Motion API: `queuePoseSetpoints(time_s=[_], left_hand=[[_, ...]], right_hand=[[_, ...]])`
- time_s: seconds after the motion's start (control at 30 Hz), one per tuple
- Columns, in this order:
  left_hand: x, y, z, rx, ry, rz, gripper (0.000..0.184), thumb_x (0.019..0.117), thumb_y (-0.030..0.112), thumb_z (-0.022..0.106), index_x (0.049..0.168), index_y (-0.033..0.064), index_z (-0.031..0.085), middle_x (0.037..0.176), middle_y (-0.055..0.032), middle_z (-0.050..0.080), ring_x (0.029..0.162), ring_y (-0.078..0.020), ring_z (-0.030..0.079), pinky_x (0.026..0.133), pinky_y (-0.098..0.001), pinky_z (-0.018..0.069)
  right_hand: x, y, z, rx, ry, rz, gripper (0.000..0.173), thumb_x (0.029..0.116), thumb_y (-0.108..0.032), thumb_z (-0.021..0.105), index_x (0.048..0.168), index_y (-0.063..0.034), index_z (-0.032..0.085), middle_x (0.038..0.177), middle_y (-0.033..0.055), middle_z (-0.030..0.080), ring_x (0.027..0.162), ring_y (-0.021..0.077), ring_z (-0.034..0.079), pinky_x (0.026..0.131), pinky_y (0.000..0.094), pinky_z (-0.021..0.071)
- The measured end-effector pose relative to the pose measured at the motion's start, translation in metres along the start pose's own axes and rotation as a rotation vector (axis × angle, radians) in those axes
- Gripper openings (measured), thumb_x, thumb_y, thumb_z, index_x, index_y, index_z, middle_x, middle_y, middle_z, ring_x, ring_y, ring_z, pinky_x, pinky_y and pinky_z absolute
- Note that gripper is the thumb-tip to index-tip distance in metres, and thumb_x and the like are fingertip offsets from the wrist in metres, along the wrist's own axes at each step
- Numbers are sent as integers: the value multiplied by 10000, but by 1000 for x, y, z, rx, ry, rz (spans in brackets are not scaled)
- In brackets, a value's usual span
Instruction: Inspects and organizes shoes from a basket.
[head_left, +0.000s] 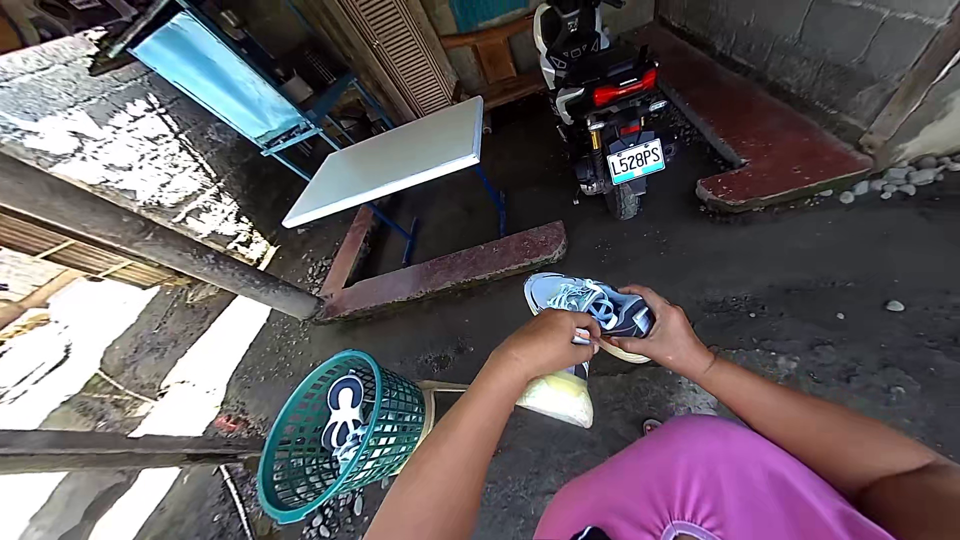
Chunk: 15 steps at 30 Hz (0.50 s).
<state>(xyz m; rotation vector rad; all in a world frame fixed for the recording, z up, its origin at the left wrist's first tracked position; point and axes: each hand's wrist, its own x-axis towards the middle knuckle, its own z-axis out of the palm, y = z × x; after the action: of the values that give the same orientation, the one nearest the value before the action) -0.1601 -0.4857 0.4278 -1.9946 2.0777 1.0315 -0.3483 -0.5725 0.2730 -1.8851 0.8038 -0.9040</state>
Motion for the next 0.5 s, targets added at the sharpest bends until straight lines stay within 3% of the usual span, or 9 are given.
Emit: queuePoseSetpoints(time_s=[0.13, 0.27, 0.37, 0.5], left_hand=[[17, 8, 1, -45, -45, -16, 392, 1045, 283, 602, 1430, 208, 616, 1290, -129, 689, 1178, -245, 657, 1056, -480, 474], [44, 39, 7, 17, -77, -76, 485, 1053, 285, 581, 1520, 169, 517, 1357, -158, 652, 1244, -288, 627, 1101, -506, 440], [78, 63, 10, 67, -84, -135, 505, 1051, 297, 574, 1527, 144, 504, 1379, -173, 638, 1289, -318, 602, 1119, -529, 424], [123, 99, 1, 19, -42, -81, 493, 1041, 292, 596, 1509, 153, 529, 1324, -178, 669, 1234, -324, 636, 1093, -541, 448]], right_hand=[[-4, 11, -22, -68, -40, -21, 830, 662, -435, 912, 1369, -113, 621, 1233, 113, 703, 1116, 265, 663, 981, 455, 544], [5, 24, -46, -83, -109, -40, 836, 664, -441, 911, 1380, -124, 619, 1234, 123, 699, 1125, 272, 659, 983, 463, 541], [20, 42, -77, -76, -141, -101, 827, 659, -434, 914, 1367, -115, 630, 1227, 122, 705, 1114, 268, 664, 981, 453, 542], [49, 67, -144, -88, -176, -109, 824, 649, -420, 914, 1365, -125, 633, 1214, 119, 709, 1102, 263, 674, 969, 459, 551]])
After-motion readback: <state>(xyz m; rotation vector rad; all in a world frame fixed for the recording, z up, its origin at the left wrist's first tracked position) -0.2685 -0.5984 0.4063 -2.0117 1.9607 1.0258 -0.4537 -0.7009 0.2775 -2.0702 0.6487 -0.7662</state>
